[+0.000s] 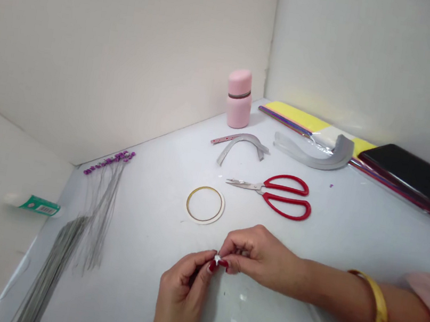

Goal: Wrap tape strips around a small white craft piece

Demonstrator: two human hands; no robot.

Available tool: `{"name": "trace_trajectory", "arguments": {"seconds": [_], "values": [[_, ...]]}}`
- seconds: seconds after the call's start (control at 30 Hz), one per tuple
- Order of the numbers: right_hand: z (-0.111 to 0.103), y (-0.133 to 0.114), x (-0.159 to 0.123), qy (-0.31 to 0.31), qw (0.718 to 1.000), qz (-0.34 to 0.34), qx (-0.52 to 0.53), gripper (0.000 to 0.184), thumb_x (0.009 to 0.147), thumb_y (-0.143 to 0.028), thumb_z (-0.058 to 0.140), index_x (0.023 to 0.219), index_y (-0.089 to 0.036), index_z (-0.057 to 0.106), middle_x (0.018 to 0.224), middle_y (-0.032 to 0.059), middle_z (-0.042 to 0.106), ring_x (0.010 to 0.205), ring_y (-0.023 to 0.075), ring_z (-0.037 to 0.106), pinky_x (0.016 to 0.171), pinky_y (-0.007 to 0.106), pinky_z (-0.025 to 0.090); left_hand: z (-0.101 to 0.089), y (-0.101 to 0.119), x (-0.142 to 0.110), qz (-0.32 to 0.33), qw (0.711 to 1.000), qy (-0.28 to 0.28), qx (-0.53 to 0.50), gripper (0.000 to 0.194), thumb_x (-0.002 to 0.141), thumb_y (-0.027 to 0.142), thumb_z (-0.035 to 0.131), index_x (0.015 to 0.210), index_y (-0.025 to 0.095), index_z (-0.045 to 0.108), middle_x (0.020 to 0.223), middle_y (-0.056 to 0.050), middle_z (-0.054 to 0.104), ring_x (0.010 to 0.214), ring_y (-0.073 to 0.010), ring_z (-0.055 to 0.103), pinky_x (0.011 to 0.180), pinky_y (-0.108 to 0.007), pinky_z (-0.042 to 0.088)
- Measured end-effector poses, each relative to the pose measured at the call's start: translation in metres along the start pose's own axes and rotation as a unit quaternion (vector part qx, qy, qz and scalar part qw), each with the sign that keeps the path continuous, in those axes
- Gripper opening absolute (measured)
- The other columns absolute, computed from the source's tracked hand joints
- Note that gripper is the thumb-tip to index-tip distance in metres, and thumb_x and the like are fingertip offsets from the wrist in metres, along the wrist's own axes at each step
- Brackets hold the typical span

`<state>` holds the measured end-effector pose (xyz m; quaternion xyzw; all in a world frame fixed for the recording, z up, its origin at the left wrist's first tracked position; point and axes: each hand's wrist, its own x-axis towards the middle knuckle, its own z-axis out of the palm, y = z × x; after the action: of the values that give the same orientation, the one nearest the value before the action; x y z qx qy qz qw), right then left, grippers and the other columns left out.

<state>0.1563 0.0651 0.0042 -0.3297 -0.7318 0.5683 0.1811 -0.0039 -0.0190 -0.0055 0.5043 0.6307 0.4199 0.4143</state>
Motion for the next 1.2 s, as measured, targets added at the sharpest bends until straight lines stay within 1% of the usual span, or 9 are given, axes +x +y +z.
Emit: {"name": "trace_trajectory", "arguments": {"seconds": [0.1,0.17,0.27,0.4,0.53,0.7,0.8,1.0,1.2], "values": [[0.0028,-0.0011,-0.0011,0.052,0.997,-0.042,-0.038,0.011,0.077,-0.018,0.054,0.074,-0.015,0.064,0.064,0.0,0.064,0.057,0.0093,0.057,0.053,0.017,0.042,0.0035,-0.0019,-0.0038,0.023,0.997,0.069,0.009,0.018,0.075,0.027,0.059,0.09,0.02,0.067,0.086,-0.004,0.071,0.078,-0.0168,0.065,0.07,-0.023,0.05],[0.004,-0.002,-0.0025,0.06,0.995,-0.06,-0.062,0.011,0.077,-0.019,0.054,0.075,-0.015,0.064,0.065,0.0001,0.064,0.058,0.0094,0.057,0.053,0.016,0.043,0.0044,-0.0017,-0.0055,0.042,0.996,0.079,0.026,0.013,0.075,0.026,0.06,0.084,0.02,0.068,0.081,-0.003,0.071,0.072,-0.0158,0.065,0.066,-0.023,0.05],[0.0042,-0.0029,-0.0043,0.033,0.994,-0.074,-0.068,0.013,0.079,-0.02,0.053,0.078,-0.015,0.065,0.067,0.0007,0.065,0.061,0.0098,0.059,0.055,0.016,0.044,0.0035,0.0001,-0.0061,0.061,0.994,0.08,0.05,0.01,0.076,0.024,0.059,0.078,0.02,0.067,0.074,-0.002,0.07,0.066,-0.0149,0.063,0.061,-0.022,0.049],[0.0018,-0.0024,-0.0047,0.013,0.993,-0.095,-0.066,0.02,0.084,-0.022,0.048,0.095,-0.016,0.064,0.078,0.003,0.067,0.07,0.0111,0.061,0.064,0.018,0.046,0.0016,0.0013,-0.0056,0.089,0.991,0.085,0.057,0.011,0.077,0.022,0.057,0.079,0.021,0.068,0.074,-0.003,0.07,0.066,-0.0148,0.063,0.062,-0.021,0.048],[0.0002,-0.0002,-0.0045,-0.01,0.988,-0.126,-0.092,0.023,0.086,-0.02,0.044,0.096,-0.017,0.065,0.082,0.0031,0.067,0.073,0.0107,0.061,0.068,0.018,0.045,0.0018,0.0001,-0.0053,0.104,0.99,0.075,0.052,0.013,0.078,0.02,0.055,0.082,0.02,0.068,0.078,-0.004,0.07,0.069,-0.0153,0.063,0.063,-0.022,0.048],[-0.0002,0.0003,-0.0047,-0.012,0.992,-0.109,-0.066,0.021,0.085,-0.023,0.048,0.098,-0.018,0.064,0.084,0.0024,0.068,0.075,0.0111,0.062,0.069,0.017,0.046,0.001,-0.0012,-0.0041,0.136,0.988,0.054,0.052,0.018,0.079,0.017,0.054,0.088,0.021,0.068,0.083,-0.005,0.07,0.071,-0.0154,0.062,0.064,-0.023,0.048],[-0.001,-0.0014,-0.0042,-0.02,0.994,-0.095,-0.056,0.02,0.084,-0.021,0.049,0.093,-0.015,0.066,0.08,0.0033,0.068,0.072,0.011,0.062,0.066,0.016,0.046,-0.0006,-0.0011,-0.0034,0.148,0.987,0.037,0.05,0.02,0.079,0.015,0.053,0.09,0.022,0.068,0.083,-0.004,0.07,0.073,-0.0149,0.062,0.065,-0.023,0.047],[-0.0029,-0.0033,-0.0054,-0.032,0.996,-0.07,-0.052,0.019,0.081,-0.015,0.049,0.088,-0.014,0.067,0.073,0.0029,0.068,0.066,0.0105,0.062,0.061,0.016,0.046,-0.0016,0.0015,-0.0043,0.141,0.987,0.009,0.08,0.02,0.081,0.017,0.051,0.09,0.023,0.068,0.082,-0.004,0.07,0.07,-0.0144,0.061,0.062,-0.022,0.046],[-0.002,-0.0029,-0.0069,-0.035,0.993,-0.078,-0.083,0.019,0.081,-0.015,0.048,0.085,-0.016,0.066,0.072,0.0018,0.067,0.065,0.0103,0.061,0.06,0.017,0.045,0.0004,0.0016,-0.0045,0.15,0.983,0.012,0.106,0.021,0.082,0.018,0.048,0.089,0.022,0.068,0.08,-0.005,0.069,0.067,-0.0148,0.06,0.06,-0.023,0.045]]}}
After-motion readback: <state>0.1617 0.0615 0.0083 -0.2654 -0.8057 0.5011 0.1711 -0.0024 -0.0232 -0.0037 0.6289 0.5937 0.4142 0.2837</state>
